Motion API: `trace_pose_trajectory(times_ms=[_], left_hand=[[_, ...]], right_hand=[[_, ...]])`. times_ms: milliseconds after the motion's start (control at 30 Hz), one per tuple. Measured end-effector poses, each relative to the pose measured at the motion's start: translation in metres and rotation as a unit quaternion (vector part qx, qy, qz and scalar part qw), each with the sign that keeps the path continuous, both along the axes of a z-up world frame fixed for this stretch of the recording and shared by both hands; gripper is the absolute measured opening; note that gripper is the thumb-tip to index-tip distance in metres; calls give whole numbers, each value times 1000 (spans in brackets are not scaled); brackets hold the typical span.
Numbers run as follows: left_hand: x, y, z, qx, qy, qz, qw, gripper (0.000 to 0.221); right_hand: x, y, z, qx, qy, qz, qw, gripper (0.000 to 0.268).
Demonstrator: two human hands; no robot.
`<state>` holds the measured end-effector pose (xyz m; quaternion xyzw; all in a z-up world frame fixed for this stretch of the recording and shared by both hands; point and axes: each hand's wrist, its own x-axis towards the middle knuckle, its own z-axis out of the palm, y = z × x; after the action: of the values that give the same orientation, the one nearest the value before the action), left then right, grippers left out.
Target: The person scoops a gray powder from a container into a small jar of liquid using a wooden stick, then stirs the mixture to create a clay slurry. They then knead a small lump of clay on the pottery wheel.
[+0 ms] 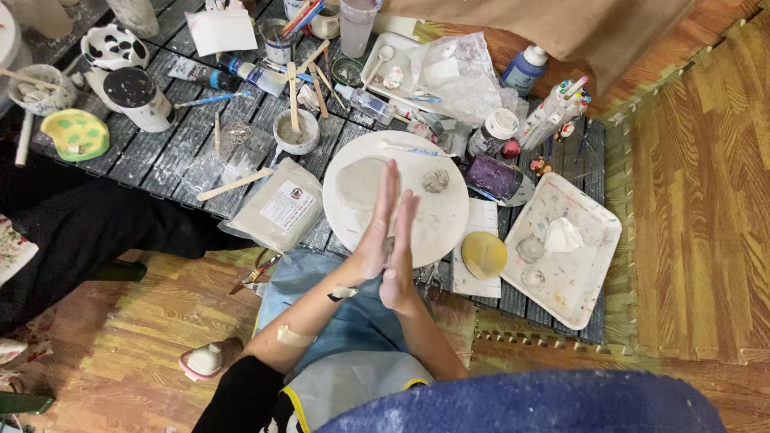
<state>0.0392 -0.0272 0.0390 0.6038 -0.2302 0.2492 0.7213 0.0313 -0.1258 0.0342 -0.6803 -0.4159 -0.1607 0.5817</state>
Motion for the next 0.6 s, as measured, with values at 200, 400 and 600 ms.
trace_pose_trajectory(times_ms=[200,400,600], left_hand=[[-20,-21,-27,5,43,-46,998,76],[-26,-9,-25,133,198,188,953,39],[-9,32,-6,35,115,247,961,37]], right_hand=[[44,-3,16,171,128,27,977,90],[77,-8,-8,278,177,-134,934,39],[64,-21,-39,85,295,68,949,26]])
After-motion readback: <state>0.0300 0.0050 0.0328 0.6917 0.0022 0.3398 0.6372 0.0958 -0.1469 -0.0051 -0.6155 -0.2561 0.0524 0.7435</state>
